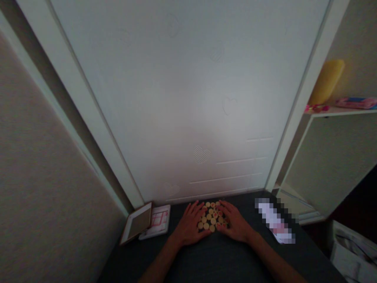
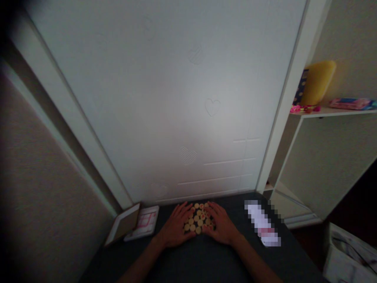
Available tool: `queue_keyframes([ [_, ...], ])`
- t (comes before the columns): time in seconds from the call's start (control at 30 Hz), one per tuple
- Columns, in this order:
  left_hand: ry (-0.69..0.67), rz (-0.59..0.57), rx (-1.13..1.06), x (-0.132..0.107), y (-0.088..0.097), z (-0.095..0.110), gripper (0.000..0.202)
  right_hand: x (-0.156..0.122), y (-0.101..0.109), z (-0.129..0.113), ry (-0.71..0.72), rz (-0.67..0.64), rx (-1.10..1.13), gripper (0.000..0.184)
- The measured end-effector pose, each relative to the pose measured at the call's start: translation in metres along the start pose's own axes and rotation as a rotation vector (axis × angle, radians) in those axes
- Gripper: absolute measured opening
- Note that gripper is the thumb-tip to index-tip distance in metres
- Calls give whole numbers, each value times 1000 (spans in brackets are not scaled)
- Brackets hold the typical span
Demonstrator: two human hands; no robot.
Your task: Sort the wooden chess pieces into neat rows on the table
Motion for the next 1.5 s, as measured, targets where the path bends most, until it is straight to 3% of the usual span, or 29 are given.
queue_keyframes([
  [0.13,-43,-22,-14,14,1,15,90,-25,5,7,-50,51,12,75],
  [0.23,-50,-53,-27,29,-6,24,94,-35,5,14,-79,94,0,61],
  [0.33,-45,-68,-31,38,-11,31,89,-33,3,18,-94,133,-31,49],
  [0.47,-47,-36,-15,37,-6,33,77,-20,-1,15,-41,80,-94,49],
  [0.63,-3,22,7,8,6,16,79,-3,-7,5,7,9,-109,68],
  [0.77,97,2,13,-14,1,-5,87,11,-12,-1,29,-61,-101,84],
  [1.03,62,-8,-38,-3,-6,-18,80,34,-18,0,79,-93,-77,78],
  [1.23,87,68,-67,-8,0,-17,77,28,-11,3,46,46,-35,61],
  [1.4,144,209,-92,-31,-1,7,56,-10,2,10,-60,258,5,39],
  [1.5,119,206,-81,-33,-7,23,56,-36,3,10,-81,303,21,33],
])
Point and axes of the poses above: each hand's wrist, its own x-axis towards the middle knuckle, its own y-axis out of the back of the hand, z = x × y, the point moved 2 cm from there along x, towards the middle knuckle, and after that the axes turned 9 degrees about x, right-handed, at the moved point
